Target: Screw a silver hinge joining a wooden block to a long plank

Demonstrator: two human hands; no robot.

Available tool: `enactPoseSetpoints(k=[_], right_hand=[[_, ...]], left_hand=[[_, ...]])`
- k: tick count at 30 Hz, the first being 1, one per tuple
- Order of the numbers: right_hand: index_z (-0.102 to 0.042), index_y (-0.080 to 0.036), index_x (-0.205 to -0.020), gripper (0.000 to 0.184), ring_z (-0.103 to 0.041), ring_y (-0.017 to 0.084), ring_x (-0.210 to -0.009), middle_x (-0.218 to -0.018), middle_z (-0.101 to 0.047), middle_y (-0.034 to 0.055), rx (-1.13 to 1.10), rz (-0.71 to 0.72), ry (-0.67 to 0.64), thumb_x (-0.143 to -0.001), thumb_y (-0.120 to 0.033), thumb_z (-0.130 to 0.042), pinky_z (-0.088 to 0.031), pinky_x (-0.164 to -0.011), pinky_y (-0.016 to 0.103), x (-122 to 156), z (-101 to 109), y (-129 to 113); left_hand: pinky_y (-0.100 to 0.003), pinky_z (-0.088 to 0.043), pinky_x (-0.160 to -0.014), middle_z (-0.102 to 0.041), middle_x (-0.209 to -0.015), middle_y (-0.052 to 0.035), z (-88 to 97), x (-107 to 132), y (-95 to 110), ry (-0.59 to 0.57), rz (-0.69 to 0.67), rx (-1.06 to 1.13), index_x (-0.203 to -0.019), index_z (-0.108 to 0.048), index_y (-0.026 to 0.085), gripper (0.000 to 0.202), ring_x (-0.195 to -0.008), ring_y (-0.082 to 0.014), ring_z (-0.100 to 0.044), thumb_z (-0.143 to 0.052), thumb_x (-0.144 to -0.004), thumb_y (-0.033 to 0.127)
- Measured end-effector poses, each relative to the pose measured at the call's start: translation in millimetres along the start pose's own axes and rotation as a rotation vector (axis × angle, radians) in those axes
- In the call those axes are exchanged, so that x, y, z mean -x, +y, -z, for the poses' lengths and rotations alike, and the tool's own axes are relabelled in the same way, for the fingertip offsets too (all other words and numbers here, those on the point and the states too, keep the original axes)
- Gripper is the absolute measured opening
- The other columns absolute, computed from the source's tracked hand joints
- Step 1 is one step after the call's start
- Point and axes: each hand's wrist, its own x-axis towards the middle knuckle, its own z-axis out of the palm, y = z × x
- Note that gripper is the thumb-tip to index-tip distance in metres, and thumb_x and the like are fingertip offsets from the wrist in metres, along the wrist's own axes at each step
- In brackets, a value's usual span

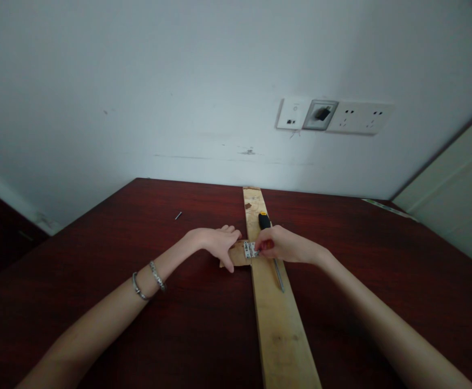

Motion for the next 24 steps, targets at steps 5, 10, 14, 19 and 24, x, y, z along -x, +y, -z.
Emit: enactPoseSetpoints(k=[5,10,14,19,24], right_hand=[[-0.072,-0.014,-0.083,0.017,-0.058,0.011,-0.065,-0.074,-0.069,0.0017,-0.010,0.055,0.011,-0.075,-0.010,-0.058,-0.043,-0.059,0.021,-3.8,-3.6,7.5],[-0.070,-0.014,-0.081,0.014,-0.060,0.012,-0.069,-0.079,-0.070,0.0028,-0.020,0.119,0.038,-0.076,-0.010,-0.057,-0.045,-0.064,0.023,-6.9,-7.4,10.4],[-0.068,-0.015,-0.079,0.010,-0.060,0.012,-0.074,-0.083,-0.068,0.0034,-0.042,0.174,0.054,-0.078,-0.013,-0.059,-0.047,-0.069,0.024,-6.1,-7.7,7.9],[-0.067,-0.015,-0.082,0.009,-0.057,0.010,-0.069,-0.080,-0.065,0.0018,-0.083,0.141,0.043,-0.077,-0.013,-0.060,-0.045,-0.064,0.022,-3.5,-6.2,4.8],[-0.067,-0.014,-0.083,0.011,-0.054,0.009,-0.065,-0.077,-0.064,0.0011,-0.098,0.113,0.034,-0.074,-0.012,-0.061,-0.042,-0.059,0.021,-3.5,-5.5,4.8]], left_hand=[[-0.040,-0.042,-0.087,-0.050,-0.118,-0.0170,-1.8,-0.7,1.6,-0.005,0.017,-0.007,-0.112,-0.049,0.013,0.082,-0.111,-0.0378,-0.043,-0.076,-0.046,0.054],[-0.040,-0.043,-0.086,-0.049,-0.118,-0.0165,-4.0,-1.9,0.2,-0.009,0.021,-0.062,-0.111,-0.049,0.013,0.079,-0.110,-0.0367,-0.045,-0.076,-0.048,0.053],[-0.039,-0.043,-0.084,-0.049,-0.118,-0.0163,-4.9,-2.8,-2.1,-0.008,0.004,-0.076,-0.108,-0.050,0.014,0.074,-0.109,-0.0360,-0.046,-0.076,-0.049,0.050],[-0.039,-0.043,-0.084,-0.051,-0.114,-0.0172,-3.1,-2.2,-3.5,-0.010,-0.010,-0.038,-0.104,-0.053,0.012,0.071,-0.108,-0.0374,-0.046,-0.076,-0.049,0.050],[-0.036,-0.043,-0.084,-0.054,-0.108,-0.0117,-1.4,-1.5,-4.5,0.002,-0.017,-0.021,-0.101,-0.055,0.015,0.067,-0.106,-0.0346,-0.047,-0.075,-0.049,0.053]])
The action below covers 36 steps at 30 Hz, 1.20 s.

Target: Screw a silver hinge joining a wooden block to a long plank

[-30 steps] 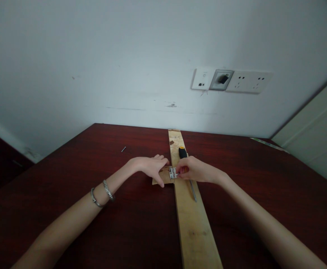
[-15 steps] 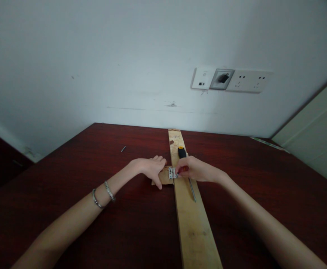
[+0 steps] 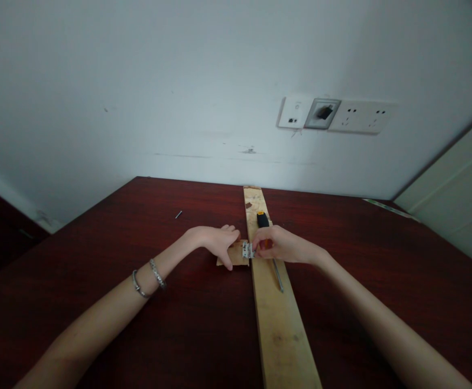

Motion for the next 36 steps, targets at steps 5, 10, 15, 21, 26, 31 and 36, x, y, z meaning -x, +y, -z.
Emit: enactPoseSetpoints(k=[5,10,15,21,26,31,36], right_hand=[[-0.067,-0.014,-0.083,0.012,-0.056,0.011,-0.067,-0.079,-0.066,0.0022,0.019,-0.006,-0.007,-0.074,-0.012,-0.060,-0.044,-0.061,0.022,0,1,0],[-0.069,-0.015,-0.085,0.014,-0.058,0.011,-0.069,-0.083,-0.068,0.0034,0.085,-0.008,0.001,-0.073,-0.014,-0.061,-0.045,-0.065,0.023,0,0,-3],[-0.069,-0.014,-0.086,0.015,-0.057,0.011,-0.068,-0.081,-0.068,0.0035,0.099,0.001,-0.006,-0.074,-0.013,-0.061,-0.044,-0.063,0.023,0,-1,-5],[-0.069,-0.014,-0.087,0.014,-0.058,0.011,-0.067,-0.079,-0.067,0.0034,0.081,-0.008,-0.028,-0.076,-0.015,-0.061,-0.044,-0.061,0.022,1,-1,-2],[-0.069,-0.013,-0.085,0.013,-0.057,0.011,-0.065,-0.075,-0.067,0.0034,0.095,-0.007,-0.046,-0.077,-0.015,-0.059,-0.043,-0.060,0.022,1,-1,-4],[-0.069,-0.014,-0.087,0.013,-0.059,0.013,-0.073,-0.084,-0.068,0.0053,0.141,0.032,-0.040,-0.078,-0.015,-0.059,-0.045,-0.068,0.024,2,1,-10],[-0.068,-0.014,-0.090,0.014,-0.061,0.013,-0.076,-0.086,-0.068,0.0054,0.136,0.022,-0.025,-0.080,-0.015,-0.058,-0.045,-0.070,0.024,4,4,-12]], left_hand=[[-0.036,-0.043,-0.083,-0.052,-0.109,-0.0132,1.6,1,1,-0.015,-0.014,-0.019,-0.103,-0.054,0.013,0.067,-0.104,-0.0329,-0.047,-0.073,-0.053,0.052],[-0.035,-0.043,-0.083,-0.053,-0.109,-0.0125,3.1,2,3,-0.005,-0.012,-0.007,-0.104,-0.054,0.013,0.066,-0.104,-0.0319,-0.047,-0.074,-0.052,0.049],[-0.034,-0.042,-0.083,-0.053,-0.109,-0.0107,3.1,1,3,-0.003,-0.013,-0.022,-0.107,-0.054,0.015,0.068,-0.104,-0.0308,-0.046,-0.073,-0.052,0.050],[-0.036,-0.041,-0.085,-0.051,-0.112,-0.0137,3.1,2,4,0.014,-0.028,0.006,-0.108,-0.054,0.012,0.069,-0.106,-0.0336,-0.044,-0.073,-0.052,0.047],[-0.034,-0.041,-0.085,-0.050,-0.111,-0.0133,5.3,3,7,-0.006,-0.026,-0.009,-0.109,-0.053,0.011,0.070,-0.106,-0.0322,-0.044,-0.073,-0.053,0.048],[-0.034,-0.041,-0.085,-0.051,-0.110,-0.0129,6.3,4,6,0.004,-0.039,0.005,-0.108,-0.054,0.011,0.068,-0.105,-0.0315,-0.045,-0.072,-0.054,0.048],[-0.034,-0.042,-0.086,-0.050,-0.112,-0.0135,5.3,2,2,-0.016,-0.053,0.001,-0.113,-0.051,0.010,0.072,-0.105,-0.0296,-0.045,-0.071,-0.057,0.050]])
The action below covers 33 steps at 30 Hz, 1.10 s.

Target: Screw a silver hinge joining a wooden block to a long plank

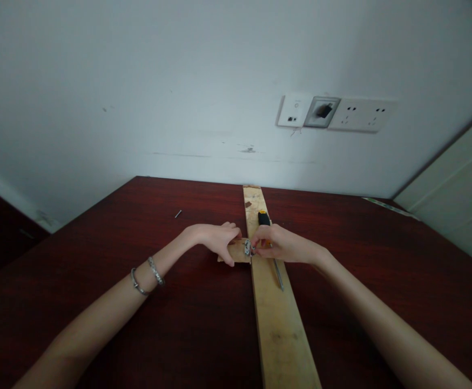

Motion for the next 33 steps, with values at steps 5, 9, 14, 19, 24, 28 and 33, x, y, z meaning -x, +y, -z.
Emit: enactPoseSetpoints(k=[5,9,14,19,24,28,33], right_hand=[[-0.067,-0.014,-0.088,0.013,-0.060,0.014,-0.075,-0.085,-0.067,0.0049,0.021,0.014,0.016,-0.079,-0.014,-0.058,-0.046,-0.070,0.025,0,0,0],[-0.067,-0.014,-0.088,0.012,-0.060,0.014,-0.073,-0.083,-0.067,0.0050,-0.029,0.005,0.000,-0.079,-0.015,-0.059,-0.046,-0.067,0.024,-1,-1,5],[-0.068,-0.014,-0.082,0.009,-0.061,0.013,-0.072,-0.081,-0.069,0.0039,-0.070,0.023,-0.016,-0.077,-0.015,-0.060,-0.046,-0.065,0.024,-1,2,11],[-0.069,-0.014,-0.082,0.011,-0.061,0.013,-0.071,-0.081,-0.069,0.0040,-0.070,0.007,0.002,-0.078,-0.020,-0.061,-0.047,-0.066,0.025,0,2,13],[-0.069,-0.015,-0.084,0.012,-0.060,0.012,-0.069,-0.080,-0.068,0.0032,-0.092,0.009,-0.016,-0.078,-0.017,-0.059,-0.046,-0.064,0.023,-1,-2,13],[-0.069,-0.014,-0.083,0.014,-0.059,0.011,-0.066,-0.075,-0.067,0.0020,-0.098,0.010,-0.037,-0.077,-0.013,-0.056,-0.044,-0.061,0.021,-2,-3,12],[-0.070,-0.013,-0.082,0.015,-0.058,0.010,-0.064,-0.073,-0.067,0.0024,-0.081,-0.004,-0.046,-0.075,-0.010,-0.056,-0.042,-0.059,0.020,-3,-5,14]], left_hand=[[-0.032,-0.041,-0.088,-0.049,-0.114,-0.0127,-0.2,-2,-2,-0.032,-0.001,-0.030,-0.115,-0.048,0.010,0.074,-0.107,-0.0279,-0.044,-0.070,-0.058,0.052],[-0.032,-0.040,-0.088,-0.050,-0.114,-0.0124,-0.5,-2,-2,-0.022,0.006,-0.026,-0.113,-0.049,0.012,0.072,-0.108,-0.0285,-0.044,-0.071,-0.057,0.052],[-0.033,-0.041,-0.086,-0.051,-0.114,-0.0134,-3.7,-3,-1,-0.023,0.021,-0.022,-0.113,-0.049,0.011,0.074,-0.106,-0.0301,-0.046,-0.072,-0.055,0.052],[-0.036,-0.041,-0.088,-0.050,-0.117,-0.0150,-8.0,-5,-3,-0.013,0.014,-0.024,-0.120,-0.047,0.011,0.082,-0.107,-0.0316,-0.046,-0.074,-0.054,0.051],[-0.036,-0.038,-0.093,-0.046,-0.124,-0.0145,-7.0,-4,-6,0.013,-0.024,0.033,-0.130,-0.038,0.013,0.093,-0.114,-0.0313,-0.042,-0.073,-0.055,0.057],[-0.035,-0.037,-0.094,-0.046,-0.117,-0.0107,-2.7,-3,-5,0.067,-0.091,0.063,-0.126,-0.042,0.015,0.075,-0.112,-0.0273,-0.041,-0.066,-0.067,0.054],[-0.034,-0.038,-0.093,-0.045,-0.107,-0.0070,-1.5,-4,0,0.142,-0.135,0.064,-0.113,-0.049,0.016,0.055,-0.108,-0.0248,-0.041,-0.066,-0.071,0.048]])
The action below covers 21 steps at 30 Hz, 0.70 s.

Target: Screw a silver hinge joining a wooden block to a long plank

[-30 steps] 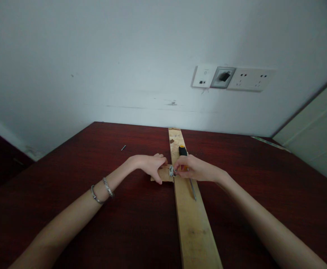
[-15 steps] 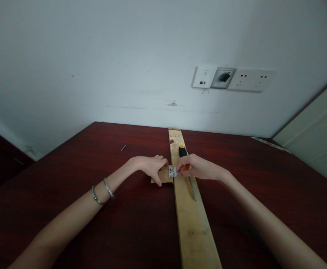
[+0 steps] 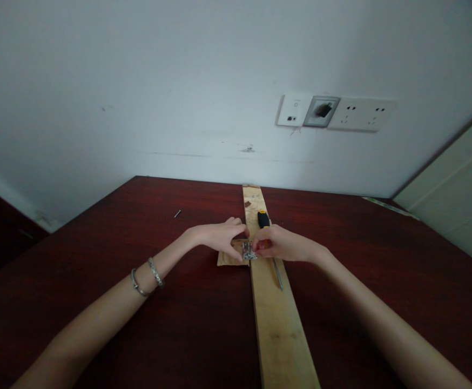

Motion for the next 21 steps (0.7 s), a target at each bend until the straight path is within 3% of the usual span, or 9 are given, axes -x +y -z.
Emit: enactPoseSetpoints(k=[9,21], right_hand=[[-0.072,-0.013,-0.082,0.023,-0.059,0.010,-0.063,-0.074,-0.069,0.0041,0.082,0.031,-0.036,-0.074,-0.006,-0.052,-0.041,-0.059,0.020,-1,0,-4],[-0.071,-0.014,-0.075,0.017,-0.051,0.009,-0.056,-0.062,-0.062,0.0006,0.116,-0.062,-0.027,-0.071,-0.010,-0.055,-0.036,-0.053,0.020,-5,-3,-4]], left_hand=[[-0.029,-0.038,-0.089,-0.048,-0.098,-0.0045,-3.9,-3,8,0.108,-0.126,-0.007,-0.089,-0.063,0.018,0.026,-0.102,-0.0211,-0.043,-0.071,-0.074,0.038],[-0.030,-0.040,-0.085,-0.053,-0.095,-0.0064,-12.2,-7,13,0.143,-0.137,-0.030,-0.077,-0.068,0.017,0.011,-0.096,-0.0211,-0.049,-0.070,-0.074,0.028]])
